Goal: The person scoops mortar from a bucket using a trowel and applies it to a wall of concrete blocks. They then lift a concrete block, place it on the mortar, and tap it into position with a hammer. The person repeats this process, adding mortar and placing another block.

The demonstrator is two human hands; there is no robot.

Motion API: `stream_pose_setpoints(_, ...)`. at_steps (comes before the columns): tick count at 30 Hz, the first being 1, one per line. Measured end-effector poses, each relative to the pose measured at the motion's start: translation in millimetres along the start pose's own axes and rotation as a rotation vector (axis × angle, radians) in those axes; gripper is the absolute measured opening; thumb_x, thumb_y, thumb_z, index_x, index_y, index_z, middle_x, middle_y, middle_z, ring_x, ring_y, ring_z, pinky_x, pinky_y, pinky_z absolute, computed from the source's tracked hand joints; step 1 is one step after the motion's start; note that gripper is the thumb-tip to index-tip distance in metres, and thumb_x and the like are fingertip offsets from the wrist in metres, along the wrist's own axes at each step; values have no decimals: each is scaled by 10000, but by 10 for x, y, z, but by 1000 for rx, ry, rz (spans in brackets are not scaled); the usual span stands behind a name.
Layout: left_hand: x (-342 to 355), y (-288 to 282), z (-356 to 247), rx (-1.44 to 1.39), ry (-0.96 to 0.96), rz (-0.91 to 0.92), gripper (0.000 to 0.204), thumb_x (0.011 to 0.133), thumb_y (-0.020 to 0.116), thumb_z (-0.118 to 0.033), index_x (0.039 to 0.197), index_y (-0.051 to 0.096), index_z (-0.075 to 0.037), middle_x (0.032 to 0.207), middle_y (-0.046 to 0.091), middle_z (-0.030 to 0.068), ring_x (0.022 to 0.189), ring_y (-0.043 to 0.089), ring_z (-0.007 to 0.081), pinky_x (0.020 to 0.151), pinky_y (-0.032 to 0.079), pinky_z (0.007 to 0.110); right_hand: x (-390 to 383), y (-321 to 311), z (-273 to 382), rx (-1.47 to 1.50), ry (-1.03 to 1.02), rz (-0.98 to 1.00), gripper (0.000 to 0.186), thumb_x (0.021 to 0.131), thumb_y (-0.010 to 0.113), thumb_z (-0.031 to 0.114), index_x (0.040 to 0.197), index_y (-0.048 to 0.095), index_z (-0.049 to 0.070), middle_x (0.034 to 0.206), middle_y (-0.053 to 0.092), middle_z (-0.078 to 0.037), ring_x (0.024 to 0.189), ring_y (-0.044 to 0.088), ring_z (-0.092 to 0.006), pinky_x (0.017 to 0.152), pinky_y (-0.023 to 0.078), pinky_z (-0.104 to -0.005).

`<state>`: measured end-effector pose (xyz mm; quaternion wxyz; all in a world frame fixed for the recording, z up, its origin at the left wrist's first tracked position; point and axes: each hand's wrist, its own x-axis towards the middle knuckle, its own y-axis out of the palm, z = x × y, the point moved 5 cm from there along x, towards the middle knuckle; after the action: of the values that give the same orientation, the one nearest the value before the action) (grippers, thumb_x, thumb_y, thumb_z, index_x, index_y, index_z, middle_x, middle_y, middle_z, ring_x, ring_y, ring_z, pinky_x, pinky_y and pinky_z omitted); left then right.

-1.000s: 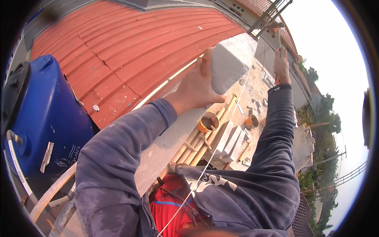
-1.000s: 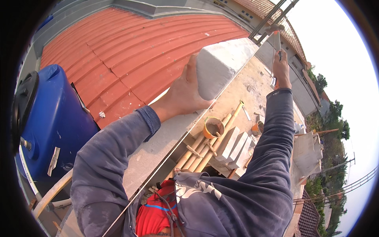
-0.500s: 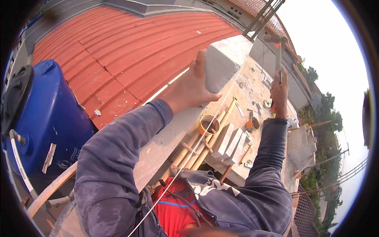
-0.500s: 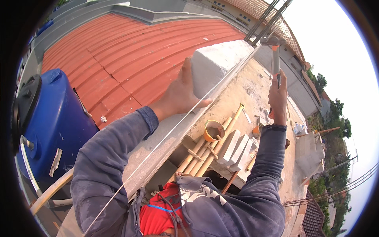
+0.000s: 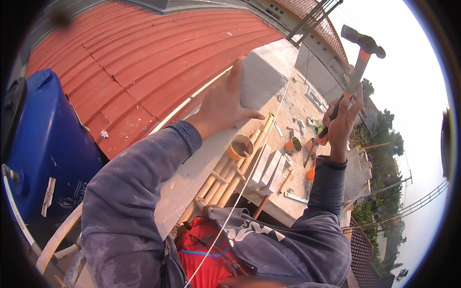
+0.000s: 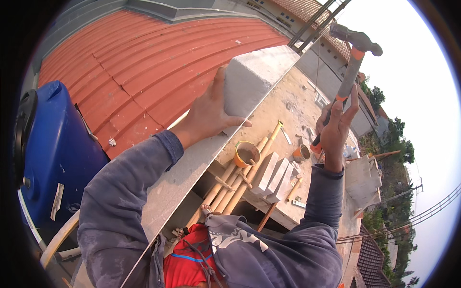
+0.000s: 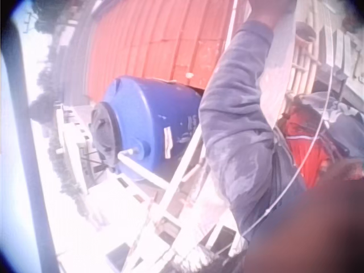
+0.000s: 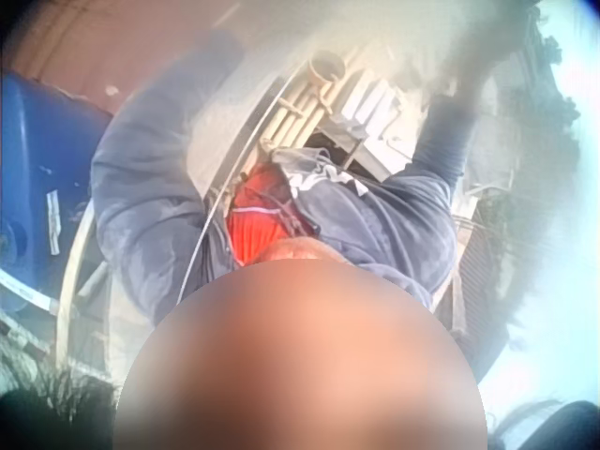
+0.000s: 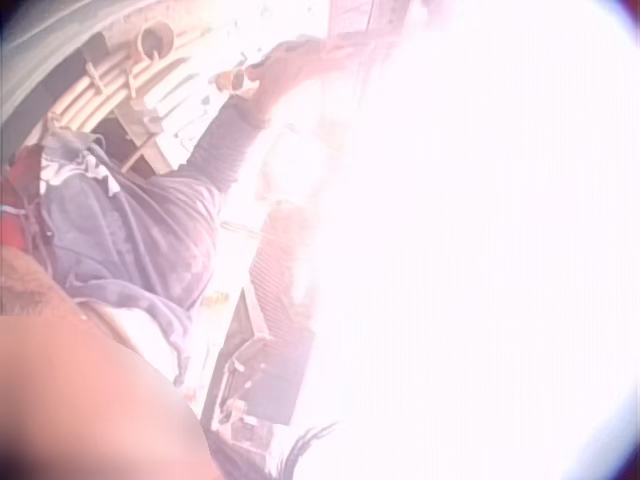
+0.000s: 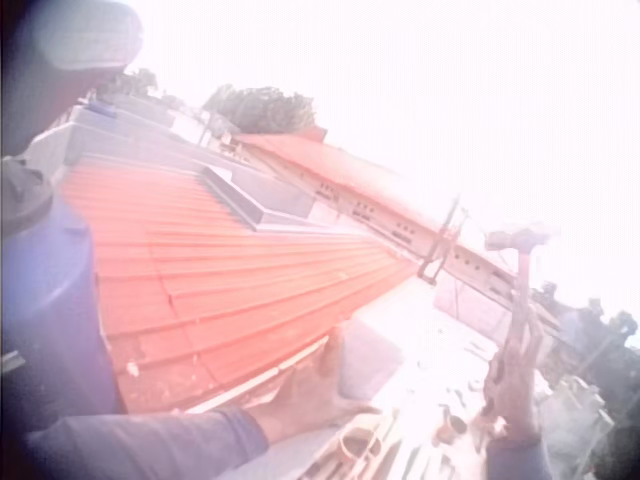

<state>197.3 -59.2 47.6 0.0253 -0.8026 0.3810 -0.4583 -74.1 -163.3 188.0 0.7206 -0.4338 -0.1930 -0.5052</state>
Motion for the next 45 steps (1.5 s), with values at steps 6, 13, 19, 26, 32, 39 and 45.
stream_pose_setpoints(6,-3,-64,79,54,8,-48,1532,653,955,-668,1684,3,-56,1486,543,335,1179,701,504,951,619,500,62,-22,20,-528,-46,306,502,1164,489,227,1662,451,171,997,658,-51,716,490,-85,697,457,-308)
stream_pose_setpoints(13,13,-148,6,-106,-120,132,1302,673,1002,-524,1632,269,-36,1336,672,313,1201,708,463,1050,566,497,65,-455,635,-678,-553,127,541,1100,574,79,1630,464,103,1357,723,-222,823,696,-183,821,583,-397)
stream_pose_setpoints(19,-73,-250,564,-116,-104,299,991,701,991,-445,1481,559,-12,1285,735,232,1152,744,380,1015,583,456,284,161,1887,-785,-1206,479,627,1012,675,51,1598,483,159,887,702,-97,679,689,-190,655,594,-365)
stream_pose_setpoints(26,-142,-108,484,-165,-119,312,995,726,969,-429,1541,531,-63,1211,771,252,1088,773,387,989,602,444,466,440,1688,-1507,-1294,722,583,1068,644,365,1591,477,561,755,568,4,573,581,-90,503,478,-271)
stream_pose_setpoints(32,-155,-70,531,-136,-118,282,1007,714,964,-476,1540,551,-74,1204,777,242,1089,776,371,990,601,438,413,419,1804,-1117,-1223,675,584,1055,651,392,1586,483,567,762,558,5,572,578,-93,508,490,-288)
stream_pose_setpoints(39,-153,-137,477,-132,-133,299,1134,685,961,-521,1615,480,-84,1207,772,255,1103,772,374,1015,592,436,585,298,1569,-1355,-1188,635,561,1069,637,318,1596,509,463,801,588,-9,625,626,-119,534,514,-298)
stream_pose_setpoints(45,-127,-116,474,-85,-103,296,1198,684,967,-501,1663,407,-97,1190,770,271,1106,766,397,1016,589,434,579,-278,635,-374,-731,-39,529,1177,484,276,1681,343,204,785,538,-34,605,533,-84,475,451,-271)
